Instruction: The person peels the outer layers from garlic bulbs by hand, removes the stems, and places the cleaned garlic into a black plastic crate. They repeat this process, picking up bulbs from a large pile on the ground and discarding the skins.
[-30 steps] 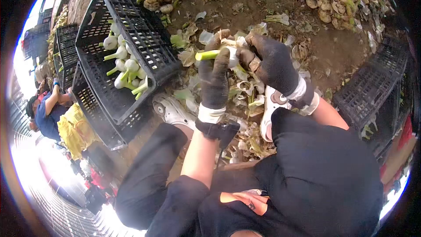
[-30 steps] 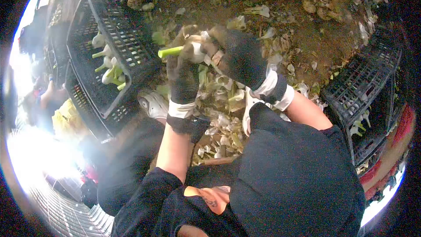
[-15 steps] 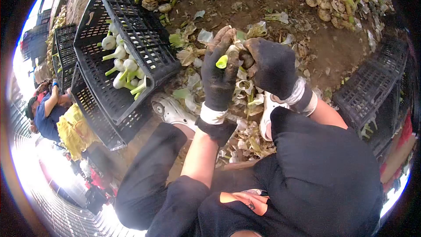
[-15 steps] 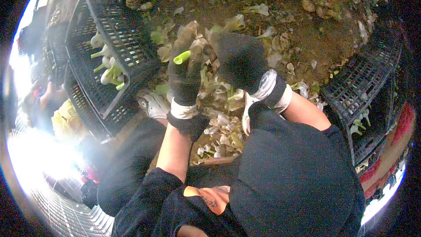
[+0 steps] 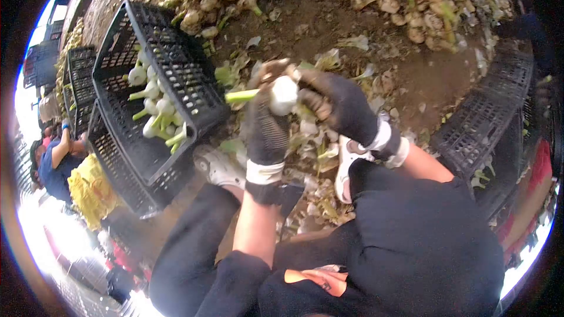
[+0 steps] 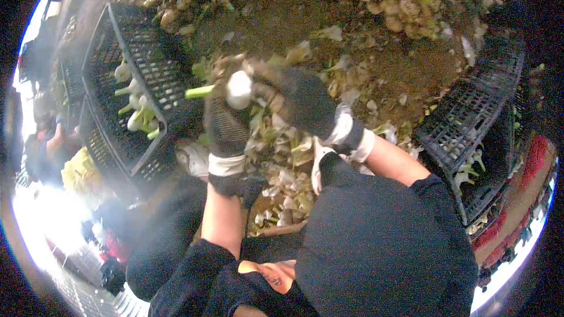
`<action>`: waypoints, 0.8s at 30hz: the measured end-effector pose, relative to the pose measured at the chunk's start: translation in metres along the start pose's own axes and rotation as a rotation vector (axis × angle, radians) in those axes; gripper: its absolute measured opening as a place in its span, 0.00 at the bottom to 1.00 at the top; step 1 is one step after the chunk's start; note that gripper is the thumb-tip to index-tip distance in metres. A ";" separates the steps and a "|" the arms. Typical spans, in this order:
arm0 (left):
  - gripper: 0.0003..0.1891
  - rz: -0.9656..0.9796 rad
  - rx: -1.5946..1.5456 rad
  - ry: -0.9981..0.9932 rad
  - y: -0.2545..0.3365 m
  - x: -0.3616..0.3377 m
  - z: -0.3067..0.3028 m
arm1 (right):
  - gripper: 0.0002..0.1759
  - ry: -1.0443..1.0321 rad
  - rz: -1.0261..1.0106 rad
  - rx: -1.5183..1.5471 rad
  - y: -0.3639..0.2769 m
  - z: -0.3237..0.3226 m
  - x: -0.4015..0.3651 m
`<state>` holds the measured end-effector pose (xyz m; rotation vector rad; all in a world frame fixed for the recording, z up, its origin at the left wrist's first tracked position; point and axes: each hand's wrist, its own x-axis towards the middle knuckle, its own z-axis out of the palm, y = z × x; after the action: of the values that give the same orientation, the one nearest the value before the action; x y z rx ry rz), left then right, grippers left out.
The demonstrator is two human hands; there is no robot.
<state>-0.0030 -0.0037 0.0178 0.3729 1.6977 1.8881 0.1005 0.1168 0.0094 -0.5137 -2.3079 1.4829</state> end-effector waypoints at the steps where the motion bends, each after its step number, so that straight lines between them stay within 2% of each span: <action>1: 0.19 -0.122 -0.306 -0.042 0.019 0.013 0.002 | 0.21 0.004 -0.105 -0.212 0.022 0.001 -0.002; 2: 0.19 -0.051 -0.319 -0.012 0.022 0.019 -0.008 | 0.21 0.005 -0.210 -0.421 0.044 -0.003 0.002; 3: 0.21 0.131 -0.557 -0.057 0.028 0.026 -0.013 | 0.23 0.141 -0.314 -0.374 0.052 -0.014 0.015; 4: 0.25 0.129 -0.719 0.154 0.046 0.032 -0.017 | 0.23 0.234 -0.295 -0.386 0.064 -0.029 0.026; 5: 0.33 0.259 -0.428 0.200 0.046 0.044 -0.044 | 0.24 0.327 -0.275 -0.395 0.078 -0.049 0.033; 6: 0.39 0.213 -1.135 0.010 0.049 0.044 -0.069 | 0.25 0.445 -0.191 -0.803 0.102 -0.063 0.032; 7: 0.41 0.188 -1.188 0.024 0.058 0.043 -0.071 | 0.26 0.562 -0.098 -1.210 0.123 -0.076 0.032; 8: 0.43 0.163 -1.239 0.040 0.066 0.043 -0.070 | 0.26 0.568 -0.104 -1.216 0.113 -0.092 0.043; 9: 0.42 0.149 -1.036 0.046 0.064 0.041 -0.064 | 0.26 0.576 -0.042 -1.221 0.101 -0.112 0.054; 10: 0.42 0.148 -1.038 0.041 0.058 0.039 -0.058 | 0.26 0.584 0.023 -1.223 0.096 -0.126 0.063; 12: 0.37 -0.057 -1.070 -0.101 0.043 0.030 -0.044 | 0.24 0.588 -0.304 -1.270 0.155 -0.158 0.078; 13: 0.32 -0.102 -0.986 -0.115 0.039 0.026 -0.032 | 0.21 0.495 -0.204 -1.263 0.177 -0.169 0.084; 14: 0.32 -0.104 -0.986 -0.109 0.034 0.022 -0.024 | 0.19 0.480 -0.173 -1.359 0.168 -0.172 0.096; 16: 0.29 -0.215 -0.917 -0.227 0.023 0.017 -0.013 | 0.20 0.403 -0.033 -1.507 0.160 -0.170 0.109; 17: 0.29 -0.214 -0.912 -0.221 0.020 0.013 -0.009 | 0.20 0.400 -0.034 -1.499 0.164 -0.169 0.107; 19: 0.29 -0.252 -0.730 -0.179 0.016 0.009 -0.002 | 0.22 0.646 -0.381 -1.249 0.167 -0.172 0.101; 20: 0.29 -0.250 -0.725 -0.170 0.013 0.007 0.001 | 0.22 0.668 -0.368 -1.297 0.166 -0.170 0.096; 21: 0.31 -0.300 -0.613 -0.197 0.009 0.008 0.004 | 0.23 0.676 -0.336 -1.199 0.165 -0.163 0.090; 22: 0.33 -0.351 -0.498 -0.224 0.005 0.008 0.007 | 0.24 0.685 -0.301 -1.100 0.132 -0.145 0.082; 24: 0.38 -0.386 -0.533 -0.307 -0.007 0.001 0.018 | 0.27 0.492 -0.252 -0.752 0.098 -0.107 0.049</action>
<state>0.0083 0.0118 0.0137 0.1010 0.9374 1.7918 0.1197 0.2624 -0.0337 -0.6491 -2.3286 0.2797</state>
